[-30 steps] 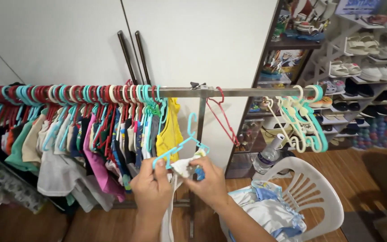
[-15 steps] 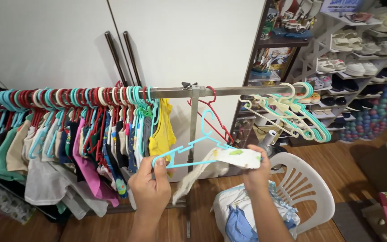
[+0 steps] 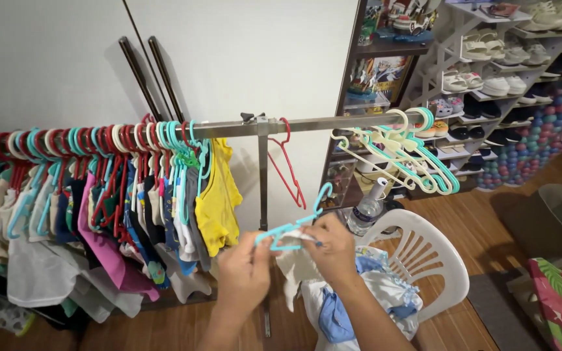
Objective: Sort and organize baby clothes on hangers and in a basket.
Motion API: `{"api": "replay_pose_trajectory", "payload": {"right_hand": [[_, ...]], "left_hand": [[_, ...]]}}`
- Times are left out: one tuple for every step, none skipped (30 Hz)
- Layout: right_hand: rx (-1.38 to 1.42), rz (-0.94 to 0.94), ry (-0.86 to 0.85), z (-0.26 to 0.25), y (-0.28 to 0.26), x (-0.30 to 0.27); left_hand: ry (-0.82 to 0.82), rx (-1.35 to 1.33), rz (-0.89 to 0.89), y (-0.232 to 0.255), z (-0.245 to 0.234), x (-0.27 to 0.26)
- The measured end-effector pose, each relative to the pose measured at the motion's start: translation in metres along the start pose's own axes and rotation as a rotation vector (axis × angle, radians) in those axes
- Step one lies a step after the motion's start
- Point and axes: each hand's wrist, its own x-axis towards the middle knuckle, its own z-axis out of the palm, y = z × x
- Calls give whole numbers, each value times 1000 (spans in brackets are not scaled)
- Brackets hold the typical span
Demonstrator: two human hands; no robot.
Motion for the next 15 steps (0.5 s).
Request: {"api": "replay_pose_trajectory", "payload": {"right_hand": [[3, -1, -4, -4, 3, 0], [-93, -34, 71, -9, 5, 0], [-189, -69, 150, -13, 8, 2], [-187, -72, 149, -15, 4, 9], [-204, -134, 168, -19, -1, 10], [-220, -196, 187, -23, -5, 11], [-222, -191, 186, -21, 4, 7], [-143, -184, 168, -20, 13, 4], [-63, -181, 152, -18, 22, 3], [-65, -182, 153, -17, 37, -1], [-159, 1, 107, -16, 52, -5], [-252, 183, 59, -15, 67, -9], [-252, 184, 58, -18, 55, -2], [-258, 244, -29, -21, 44, 5], [-266, 311, -116, -24, 33, 10]], "left_hand": [[4, 2, -2, -4, -3, -1], [26, -56, 1, -9, -5, -2], [47, -116, 8, -13, -8, -2], [50, -114, 10, -12, -8, 1], [23, -109, -28, -11, -8, -1], [-4, -103, -66, -10, -7, -3], [-7, -104, -70, -11, -5, -5], [-47, -130, -78, -12, -2, -7], [-85, -156, -80, -13, 1, -8], [-86, -157, -79, -11, 3, -8], [-125, -158, -45, -8, 4, -8], [-165, -159, -12, -6, 5, -9], [-166, -159, -12, -6, 6, -9], [-193, -118, 17, -7, 7, -8], [-226, -78, 42, -7, 8, -9]]}}
